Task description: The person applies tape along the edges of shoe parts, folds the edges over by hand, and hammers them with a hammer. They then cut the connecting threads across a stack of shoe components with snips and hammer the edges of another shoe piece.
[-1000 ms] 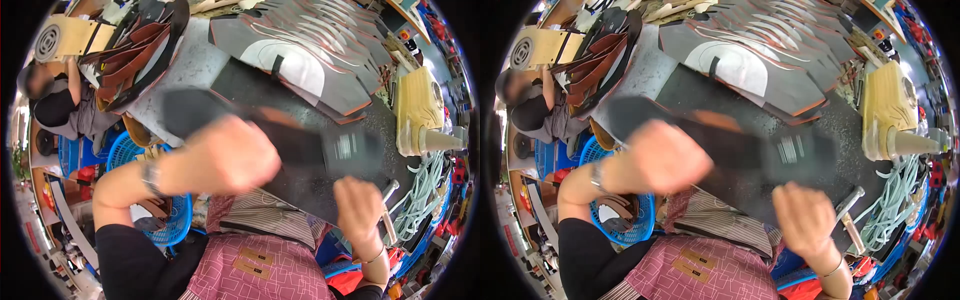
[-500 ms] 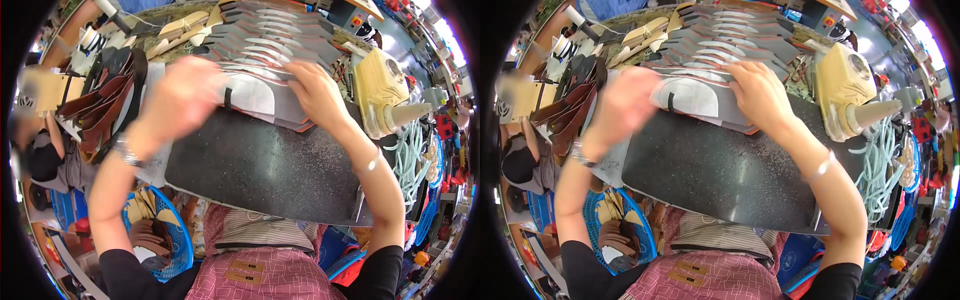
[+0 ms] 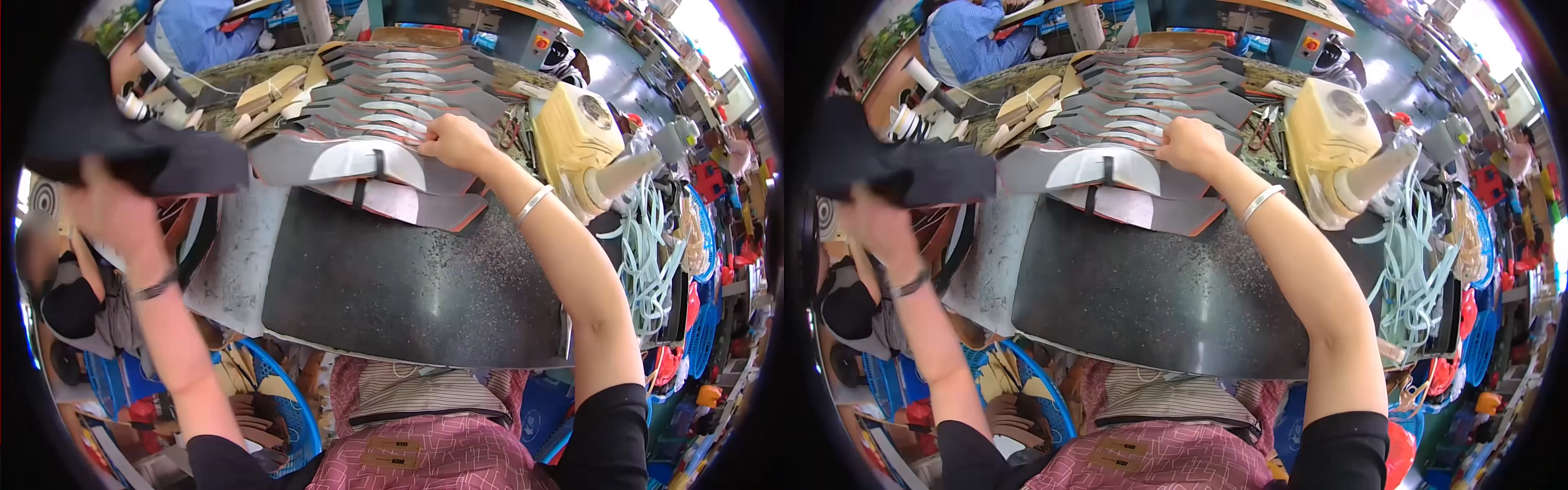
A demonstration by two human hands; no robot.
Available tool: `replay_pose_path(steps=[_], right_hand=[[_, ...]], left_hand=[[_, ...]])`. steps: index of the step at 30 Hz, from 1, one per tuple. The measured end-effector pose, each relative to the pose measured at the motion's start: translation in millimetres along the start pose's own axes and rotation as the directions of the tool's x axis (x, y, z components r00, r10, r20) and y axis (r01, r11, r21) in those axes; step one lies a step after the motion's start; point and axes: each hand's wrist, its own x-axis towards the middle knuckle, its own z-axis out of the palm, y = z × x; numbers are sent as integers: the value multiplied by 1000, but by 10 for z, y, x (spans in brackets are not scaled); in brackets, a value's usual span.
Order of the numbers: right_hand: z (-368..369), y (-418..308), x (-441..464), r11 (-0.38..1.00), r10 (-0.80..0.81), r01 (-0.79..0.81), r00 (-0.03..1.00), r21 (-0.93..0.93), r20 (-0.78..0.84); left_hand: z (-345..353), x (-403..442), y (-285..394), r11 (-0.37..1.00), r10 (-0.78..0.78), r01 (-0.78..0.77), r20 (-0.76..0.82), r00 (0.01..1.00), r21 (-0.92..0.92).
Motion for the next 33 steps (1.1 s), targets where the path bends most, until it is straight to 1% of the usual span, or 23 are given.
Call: replay_pose_path(steps=[1, 2, 3, 4, 5, 6, 8, 10, 11, 13, 14, 16, 17, 19, 20, 21, 24, 26, 27, 28, 30, 32, 33], right_hand=[[23, -25, -79, 993, -95, 81, 982, -90, -165], [62, -31, -186, 972, -191, 135, 931, -192, -313], [24, -49, -328, 937, -281, 173, 888, -302, -365], [-9, -37, -484, 937, -324, 228, 851, -266, -414], [-44, -21, -647, 930, -364, 286, 811, -233, -458], [-91, 20, -876, 917, -399, 339, 778, -211, -485], [-272, 82, -1477, 960, -278, 264, 893, -90, -353], [-391, 327, -2094, 961, -214, 165, 951, -220, -225], [-431, 469, -2414, 965, -124, 74, 974, -251, -188], [-573, 643, -3010, 940, 147, -147, 989, -307, -23], [-601, 702, -3266, 904, 296, -254, 952, -345, 76], [-560, 758, -3606, 940, 233, -200, 968, -275, 91], [-448, 810, -3688, 945, 84, -75, 996, -318, 15], [-244, 800, -3670, 903, -24, -7, 997, -429, -67], [-131, 835, -3646, 883, -53, -3, 993, -469, -106], [-73, 875, -3601, 906, -52, -39, 978, -422, -201], [-44, 1080, -3476, 945, 33, -109, 970, -308, -242], [-116, 1196, -3420, 993, 20, -47, 971, -106, -240], [-172, 1176, -3412, 995, 57, -73, 971, -61, -234], [-230, 1140, -3397, 995, 44, -64, 967, -71, -250], [-409, 934, -3413, 996, 90, -89, 969, 15, -230], [-440, 813, -3461, 999, -46, 51, 970, 17, -240], [-455, 752, -3461, 990, -49, 70, 986, 124, -161]], left_hand=[[-131, 162, 130, 668, -151, 153, 69, 986, -728], [-393, 336, 194, 899, 24, 87, 247, 969, -430], [-549, 315, 349, 941, 319, -242, 376, 870, -239], [-686, 232, 745, 792, 609, -409, 535, 586, -454], [-751, 6, 1050, 764, 645, -367, 618, 449, -531], [-785, -245, 1223, 653, 750, -472, 595, 290, -592], [-716, -904, 1501, 477, 878, -156, 460, 130, -865], [-724, -1573, 1809, 390, 914, -19, 384, 130, -921], [-750, -1857, 1982, 363, 920, 34, 364, 144, -931], [-839, -2284, 2286, 367, 910, 2, 359, 206, -930], [-911, -2394, 2371, 439, 892, 70, 444, 83, -896], [-952, -2407, 2483, 480, 876, 29, 481, 35, -877], [-924, -2393, 2524, 474, 880, 12, 474, 38, -880], [-769, -2279, 2621, 460, 888, 113, 453, -83, -881], [-702, -2261, 2711, 514, 850, 123, 523, 61, -849], [-615, -2307, 2754, 592, 795, 97, 600, 88, -800], [-387, -2329, 2822, 714, 686, 89, 720, 107, -694], [-275, -2353, 2836, 674, 703, 408, 704, -99, -615], [-275, -2352, 2892, 664, 681, 564, 709, -184, -492], [-256, -2408, 2900, 665, 677, 568, 713, -185, -484], [-261, -2577, 2920, 543, 784, 430, 619, 49, -722], [-263, -2555, 2951, 543, 788, 415, 614, 48, -730], [-253, -2538, 2959, 546, 790, 386, 610, 58, -743]])
